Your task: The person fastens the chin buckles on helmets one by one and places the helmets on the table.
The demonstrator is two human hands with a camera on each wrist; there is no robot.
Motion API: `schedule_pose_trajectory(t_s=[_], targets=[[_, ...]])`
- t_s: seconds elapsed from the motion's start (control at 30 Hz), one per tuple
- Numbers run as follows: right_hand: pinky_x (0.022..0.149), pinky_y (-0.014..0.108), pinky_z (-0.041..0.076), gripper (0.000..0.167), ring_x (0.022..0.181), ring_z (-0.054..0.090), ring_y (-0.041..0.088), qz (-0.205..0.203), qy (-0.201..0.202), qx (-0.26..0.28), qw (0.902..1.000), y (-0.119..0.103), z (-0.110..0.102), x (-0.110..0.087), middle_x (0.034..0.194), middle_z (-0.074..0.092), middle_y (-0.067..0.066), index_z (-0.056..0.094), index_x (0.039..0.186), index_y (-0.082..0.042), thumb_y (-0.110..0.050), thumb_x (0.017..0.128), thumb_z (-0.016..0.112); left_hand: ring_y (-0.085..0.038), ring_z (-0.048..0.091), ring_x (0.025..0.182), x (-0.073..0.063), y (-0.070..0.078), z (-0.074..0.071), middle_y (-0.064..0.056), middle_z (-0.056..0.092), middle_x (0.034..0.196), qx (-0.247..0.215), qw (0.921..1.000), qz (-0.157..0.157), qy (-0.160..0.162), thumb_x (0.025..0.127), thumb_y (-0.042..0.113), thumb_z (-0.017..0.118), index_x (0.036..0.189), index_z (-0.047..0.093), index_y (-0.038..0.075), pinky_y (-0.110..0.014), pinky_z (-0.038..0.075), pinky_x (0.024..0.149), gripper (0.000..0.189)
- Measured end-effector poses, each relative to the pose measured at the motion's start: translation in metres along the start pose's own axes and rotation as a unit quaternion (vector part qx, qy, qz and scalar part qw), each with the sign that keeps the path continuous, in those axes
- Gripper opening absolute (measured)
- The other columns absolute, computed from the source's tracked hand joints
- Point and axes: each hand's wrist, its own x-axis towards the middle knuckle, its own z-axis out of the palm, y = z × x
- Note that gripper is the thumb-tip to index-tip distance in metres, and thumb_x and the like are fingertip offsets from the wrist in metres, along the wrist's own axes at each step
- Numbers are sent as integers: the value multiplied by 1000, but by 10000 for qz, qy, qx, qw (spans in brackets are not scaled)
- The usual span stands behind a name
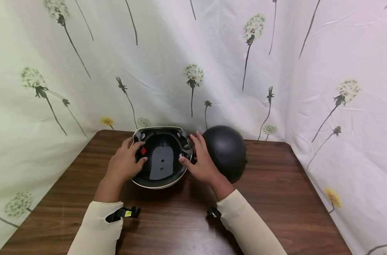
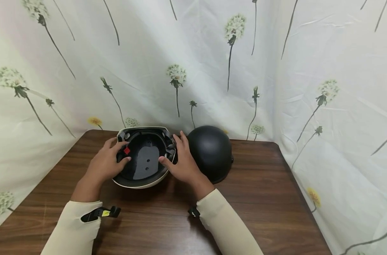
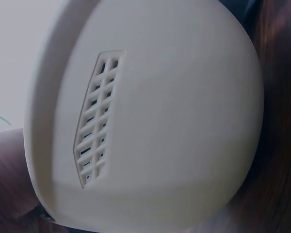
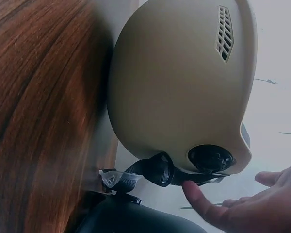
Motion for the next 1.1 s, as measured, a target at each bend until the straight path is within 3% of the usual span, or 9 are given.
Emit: schedule_pose_trajectory(t_s=[0.17,0.47,0.63,0.87,1.1], targets=[[107,59,49,110,160,21,30,-17,-63,110,9999,2,2,1,177,-6,3,18,169,-16,-86,89,44,-61,48,130,1,1,2,-34,29,160,-28,10000,-31,-35,99,29,71,152,51,10,-74,47,92,59],[124,64,20,111,163,6,30,13,-188,469,9987,2,11,9,177,-7,1,15,170,-16,-90,88,28,-60,57,119,1,-2,4,-35,32,158,-111,9999,17,28,98,23,69,138,53,9,-71,50,84,45],[124,65,20,111,163,4,32,-96,-118,479,9987,1,7,13,177,-6,6,16,169,-13,-89,88,23,-58,60,113,2,-2,3,-34,34,156,-272,9996,3,78,99,16,62,139,52,8,-69,49,81,41],[124,65,18,108,163,0,32,-308,172,118,9993,0,-11,20,177,-7,8,18,169,-12,-87,91,20,-57,59,117,2,-2,3,-33,37,153,-377,9991,-175,30,105,14,58,140,49,5,-68,49,86,38],[123,66,21,105,162,8,35,-635,479,-117,9968,-6,-31,30,177,-3,9,24,167,-11,-85,93,22,-56,59,118,1,-7,3,-32,37,153,-454,9987,-237,18,107,14,57,141,47,6,-67,49,85,37]])
